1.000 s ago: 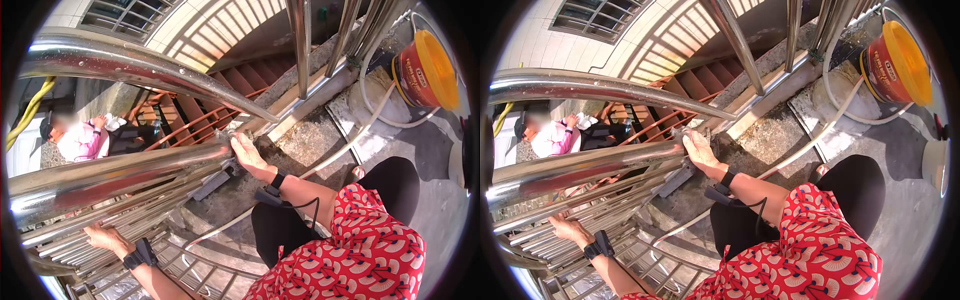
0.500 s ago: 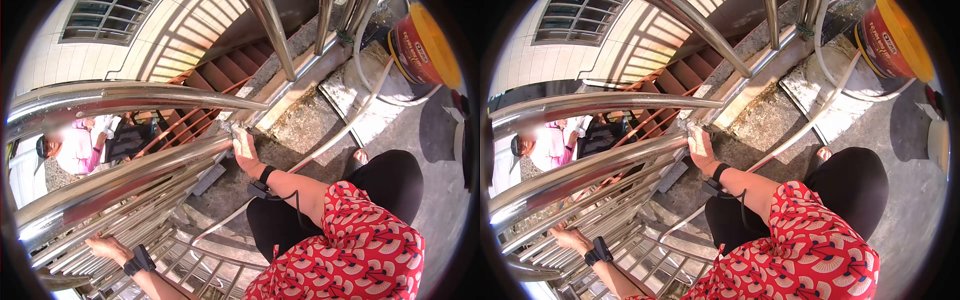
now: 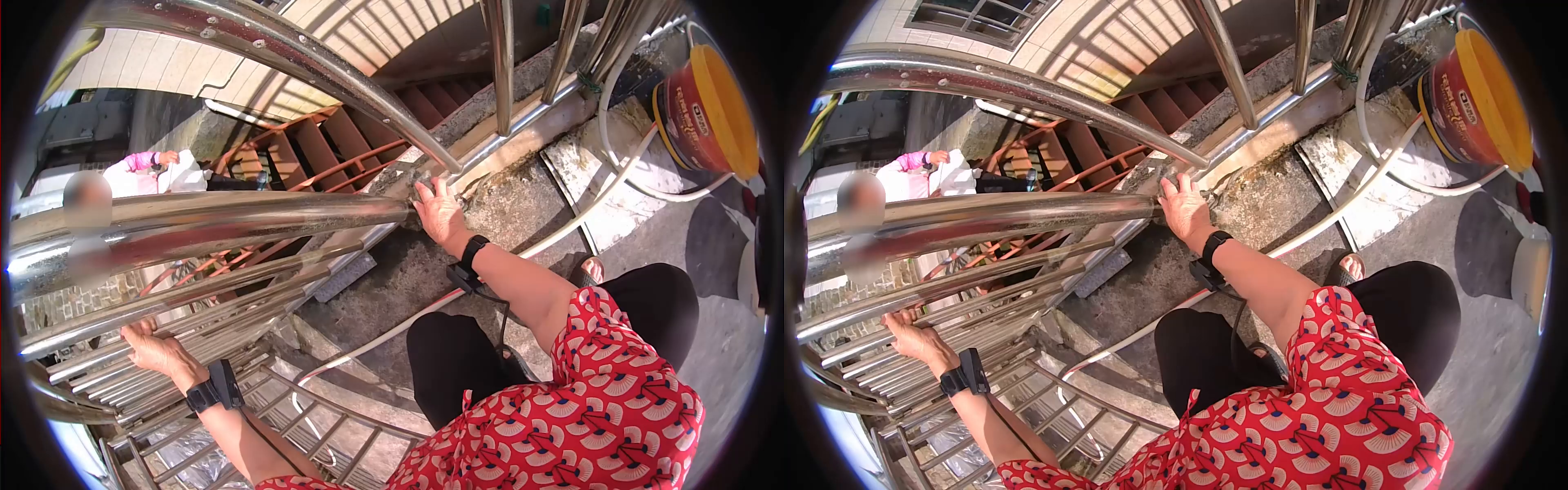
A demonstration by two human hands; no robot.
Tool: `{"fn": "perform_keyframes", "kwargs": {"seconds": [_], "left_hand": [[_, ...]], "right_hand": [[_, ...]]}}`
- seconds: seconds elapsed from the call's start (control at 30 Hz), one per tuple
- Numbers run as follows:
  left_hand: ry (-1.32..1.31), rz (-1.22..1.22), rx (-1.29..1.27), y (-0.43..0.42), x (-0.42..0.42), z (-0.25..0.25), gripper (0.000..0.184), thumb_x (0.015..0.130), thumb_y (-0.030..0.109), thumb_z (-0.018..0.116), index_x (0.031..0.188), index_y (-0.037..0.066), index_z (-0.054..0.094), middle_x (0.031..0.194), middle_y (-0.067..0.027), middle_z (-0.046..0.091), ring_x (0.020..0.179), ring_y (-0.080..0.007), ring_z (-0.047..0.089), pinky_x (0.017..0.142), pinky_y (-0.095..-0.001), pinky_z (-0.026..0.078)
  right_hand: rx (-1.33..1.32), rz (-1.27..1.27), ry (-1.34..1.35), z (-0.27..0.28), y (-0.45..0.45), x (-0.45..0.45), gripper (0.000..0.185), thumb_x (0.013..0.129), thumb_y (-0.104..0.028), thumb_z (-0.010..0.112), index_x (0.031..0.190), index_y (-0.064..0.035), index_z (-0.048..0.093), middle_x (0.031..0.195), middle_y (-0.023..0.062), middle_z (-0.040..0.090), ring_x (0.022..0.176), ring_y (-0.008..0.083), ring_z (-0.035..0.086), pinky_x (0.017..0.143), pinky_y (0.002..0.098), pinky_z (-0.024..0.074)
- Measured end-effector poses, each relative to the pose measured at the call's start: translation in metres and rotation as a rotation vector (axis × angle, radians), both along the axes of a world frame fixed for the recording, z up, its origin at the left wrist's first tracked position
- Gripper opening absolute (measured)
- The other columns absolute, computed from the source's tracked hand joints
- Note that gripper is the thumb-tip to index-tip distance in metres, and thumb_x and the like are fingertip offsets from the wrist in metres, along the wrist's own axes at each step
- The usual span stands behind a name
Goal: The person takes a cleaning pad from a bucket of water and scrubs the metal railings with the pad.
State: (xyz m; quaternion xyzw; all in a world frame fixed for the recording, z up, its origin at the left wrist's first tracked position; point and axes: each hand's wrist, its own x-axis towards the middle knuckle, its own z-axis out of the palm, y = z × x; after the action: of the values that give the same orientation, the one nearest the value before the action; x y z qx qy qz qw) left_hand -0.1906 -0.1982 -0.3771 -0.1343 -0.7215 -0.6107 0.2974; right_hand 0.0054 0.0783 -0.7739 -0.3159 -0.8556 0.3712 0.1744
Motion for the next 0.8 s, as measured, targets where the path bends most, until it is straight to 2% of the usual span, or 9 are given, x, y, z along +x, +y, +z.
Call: {"fn": "perform_keyframes", "kwargs": {"seconds": [0.1,0.17,0.2,0.23,0.33,0.4,0.53,0.73,0.8], "left_hand": [[0.008,0.005,-0.013,0.0,0.0,-0.002,0.026,0.092,0.015,0.055,0.069,0.01,0.045,0.058,0.0022,0.035,0.054,-0.0113,0.031,0.052,-0.0292,0.036],[-0.025,0.052,0.0,-0.004,-0.002,-0.001,0.029,0.091,0.02,0.059,0.067,0.009,0.045,0.06,0.0007,0.041,0.056,-0.0116,0.035,0.052,-0.0281,0.033],[-0.002,0.078,0.012,-0.002,-0.003,0.0,0.029,0.091,0.02,0.059,0.067,0.009,0.045,0.06,0.0002,0.043,0.056,-0.012,0.037,0.053,-0.0284,0.033],[0.016,0.103,0.022,-0.001,-0.005,-0.001,0.029,0.09,0.02,0.06,0.068,0.009,0.046,0.061,-0.0003,0.045,0.056,-0.0123,0.038,0.053,-0.0287,0.034],[-0.036,0.077,-0.03,-0.013,-0.006,0.002,0.03,0.09,0.022,0.061,0.068,0.007,0.048,0.064,-0.0037,0.053,0.058,-0.0144,0.047,0.056,-0.0304,0.04],[-0.036,0.101,0.004,-0.003,-0.006,0.0,0.029,0.09,0.022,0.06,0.068,0.007,0.049,0.064,-0.0044,0.054,0.058,-0.0144,0.048,0.056,-0.0292,0.041],[-0.004,0.211,-0.017,0.014,0.006,-0.001,0.03,0.09,0.02,0.057,0.064,0.008,0.045,0.061,-0.0033,0.048,0.058,-0.0148,0.044,0.058,-0.0294,0.04],[0.045,0.182,-0.051,0.012,0.003,0.001,0.036,0.089,0.016,0.052,0.06,0.012,0.031,0.059,-0.0007,0.033,0.057,-0.0148,0.031,0.055,-0.0301,0.029],[0.021,0.178,-0.08,-0.01,-0.008,0.002,0.023,0.089,0.02,0.056,0.076,0.005,0.044,0.071,-0.006,0.048,0.062,-0.0154,0.045,0.057,-0.0283,0.037]], "right_hand": [[-0.585,-0.229,0.171,0.024,-0.037,-0.019,0.034,0.09,-0.011,0.054,0.123,-0.0037,0.048,0.117,0.0197,0.044,0.1,0.0362,0.049,0.087,0.0386,0.0439],[-0.78,-0.386,0.326,0.035,-0.05,-0.028,0.033,0.091,-0.012,0.054,0.122,-0.0033,0.048,0.117,0.0197,0.04,0.099,0.0343,0.049,0.087,0.0368,0.0426],[-0.782,-0.417,0.354,0.042,-0.056,-0.03,0.035,0.092,-0.013,0.051,0.125,-0.0032,0.046,0.122,0.0215,0.034,0.101,0.0347,0.048,0.088,0.0383,0.0422],[-0.675,-0.427,0.465,0.057,-0.064,-0.027,0.038,0.095,-0.017,0.045,0.127,0.0031,0.041,0.112,0.0231,0.036,0.098,0.0336,0.043,0.088,0.0392,0.0391],[-0.752,-0.402,0.563,0.1,-0.082,-0.027,0.052,0.094,-0.019,0.047,0.139,0.0017,0.029,0.12,0.0225,0.029,0.105,0.0328,0.038,0.097,0.037,0.0331],[-0.783,-0.437,0.676,0.116,-0.087,-0.028,0.054,0.094,-0.017,0.046,0.142,-0.0001,0.027,0.121,0.0197,0.03,0.105,0.0306,0.038,0.097,0.0362,0.0329],[-0.826,-0.533,0.69,0.088,-0.098,-0.036,0.053,0.094,-0.012,0.045,0.143,-0.0018,0.027,0.121,0.0175,0.03,0.106,0.0278,0.039,0.096,0.0335,0.0336],[-1.064,-0.739,0.375,0.024,-0.1,-0.048,0.052,0.096,-0.012,0.044,0.142,-0.0057,0.022,0.13,0.0191,0.029,0.119,0.0313,0.037,0.098,0.0361,0.034],[-1.094,-0.772,0.372,0.009,-0.104,-0.05,0.052,0.096,-0.015,0.044,0.142,-0.0058,0.021,0.132,0.0194,0.031,0.12,0.0313,0.037,0.099,0.0372,0.0336]]}}
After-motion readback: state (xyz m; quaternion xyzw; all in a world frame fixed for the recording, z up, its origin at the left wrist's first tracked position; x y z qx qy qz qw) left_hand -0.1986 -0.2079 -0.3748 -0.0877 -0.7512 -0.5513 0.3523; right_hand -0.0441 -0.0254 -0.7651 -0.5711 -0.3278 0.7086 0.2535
